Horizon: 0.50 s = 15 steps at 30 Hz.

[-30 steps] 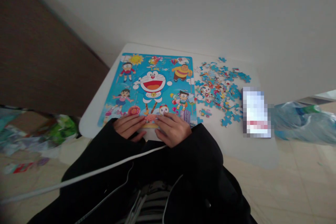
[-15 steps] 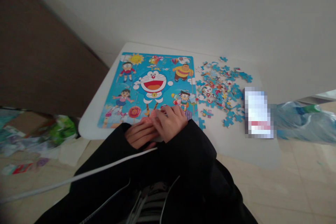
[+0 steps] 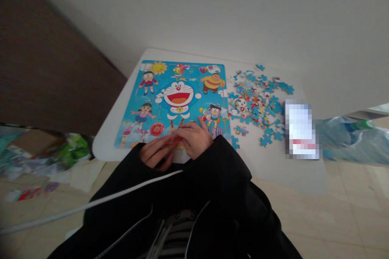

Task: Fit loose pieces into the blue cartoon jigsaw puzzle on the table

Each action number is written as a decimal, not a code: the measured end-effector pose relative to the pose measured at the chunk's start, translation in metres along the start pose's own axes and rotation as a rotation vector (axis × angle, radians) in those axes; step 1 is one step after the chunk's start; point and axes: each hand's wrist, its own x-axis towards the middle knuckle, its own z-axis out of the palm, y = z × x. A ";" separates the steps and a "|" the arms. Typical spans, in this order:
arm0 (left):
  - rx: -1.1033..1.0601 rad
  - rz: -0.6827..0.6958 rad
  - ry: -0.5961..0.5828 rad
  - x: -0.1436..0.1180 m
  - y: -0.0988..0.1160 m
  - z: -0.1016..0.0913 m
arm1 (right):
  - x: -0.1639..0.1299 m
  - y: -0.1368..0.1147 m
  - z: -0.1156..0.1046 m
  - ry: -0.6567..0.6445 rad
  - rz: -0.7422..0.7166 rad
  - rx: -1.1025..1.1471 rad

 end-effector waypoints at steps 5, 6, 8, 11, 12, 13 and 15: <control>0.015 0.001 -0.026 0.000 0.000 0.001 | -0.001 0.001 0.001 0.177 0.008 -0.068; 0.015 -0.004 -0.035 0.000 0.001 0.000 | -0.001 0.001 0.001 0.199 0.018 -0.092; 0.016 -0.013 -0.044 0.000 0.001 0.000 | -0.002 0.003 0.002 0.203 0.019 -0.118; -0.012 -0.003 -0.048 0.000 0.003 0.002 | -0.001 0.006 0.004 0.184 0.008 -0.098; -0.030 0.008 -0.046 -0.001 0.003 0.004 | -0.001 0.006 0.004 0.179 0.006 -0.085; -0.049 0.020 -0.043 -0.001 0.003 0.005 | -0.001 0.007 0.005 0.177 0.001 -0.070; -0.074 0.038 -0.035 -0.002 0.003 0.008 | -0.001 0.008 0.005 0.174 -0.027 -0.041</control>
